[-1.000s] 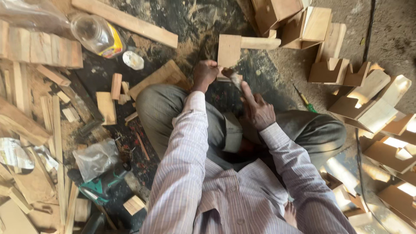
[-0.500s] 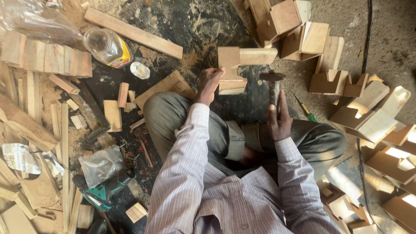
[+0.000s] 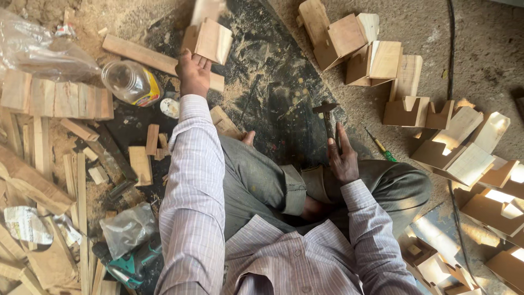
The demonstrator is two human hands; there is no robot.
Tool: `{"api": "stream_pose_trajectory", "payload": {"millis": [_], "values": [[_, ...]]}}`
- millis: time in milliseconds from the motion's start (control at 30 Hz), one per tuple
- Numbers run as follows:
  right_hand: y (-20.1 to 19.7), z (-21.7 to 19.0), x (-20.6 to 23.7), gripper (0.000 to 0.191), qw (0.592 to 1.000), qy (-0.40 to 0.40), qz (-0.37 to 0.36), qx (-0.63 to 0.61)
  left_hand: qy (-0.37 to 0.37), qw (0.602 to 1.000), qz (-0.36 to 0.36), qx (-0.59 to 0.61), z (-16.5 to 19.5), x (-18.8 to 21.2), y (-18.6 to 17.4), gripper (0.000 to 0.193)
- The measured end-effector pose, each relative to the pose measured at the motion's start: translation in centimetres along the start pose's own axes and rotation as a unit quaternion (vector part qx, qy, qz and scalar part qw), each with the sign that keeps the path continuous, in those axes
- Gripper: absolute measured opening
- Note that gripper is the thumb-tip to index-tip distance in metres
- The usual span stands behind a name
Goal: The person sits cross-legged on the workshop floor assembling small wooden boxes. They position small wood pieces against box parts and drive nails with a hammer, fitting pieces together one at a time and checking the fit of each joint by hand.
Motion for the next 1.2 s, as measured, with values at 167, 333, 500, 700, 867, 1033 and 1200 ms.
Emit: {"api": "stream_pose_trajectory", "payload": {"millis": [167,333,500,700,867,1033,1200], "values": [[-0.1,0.1,0.2,0.067,1.000,0.015,0.006,-0.022,0.013,0.998,0.001,-0.053,-0.4,-1.2,0.0,0.056],[0.2,0.7,0.2,0.070,0.998,0.053,-0.018,0.021,0.050,0.982,0.029,-0.177,-1.5,1.2,1.2,0.050],[0.3,0.9,-0.3,0.071,0.998,0.043,-0.028,0.043,0.136,0.825,-0.081,-0.543,-7.7,5.6,8.0,0.062],[1.0,3.2,-0.9,0.070,0.989,0.130,-0.054,0.053,0.248,0.634,-0.296,-0.670,-18.6,11.7,18.5,0.114],[1.4,4.0,-0.8,0.067,0.981,0.177,-0.078,0.022,0.133,0.642,-0.237,-0.717,-23.7,12.2,19.2,0.125],[1.6,4.0,-0.8,0.067,0.979,0.185,-0.088,0.001,0.257,0.622,-0.206,-0.710,-23.5,11.6,19.4,0.094],[1.7,4.1,-0.9,0.069,0.975,0.199,-0.103,-0.013,0.263,0.615,-0.259,-0.697,-23.8,11.1,18.9,0.054]]}}
Point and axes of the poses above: each hand's wrist, its own x-axis away from the middle knuckle, its own y-axis out of the palm, z = x × y, the point moved 8 cm from there along -x, towards the middle knuckle, and after that the axes turned 6 degrees about z, right-handed, at the moved point
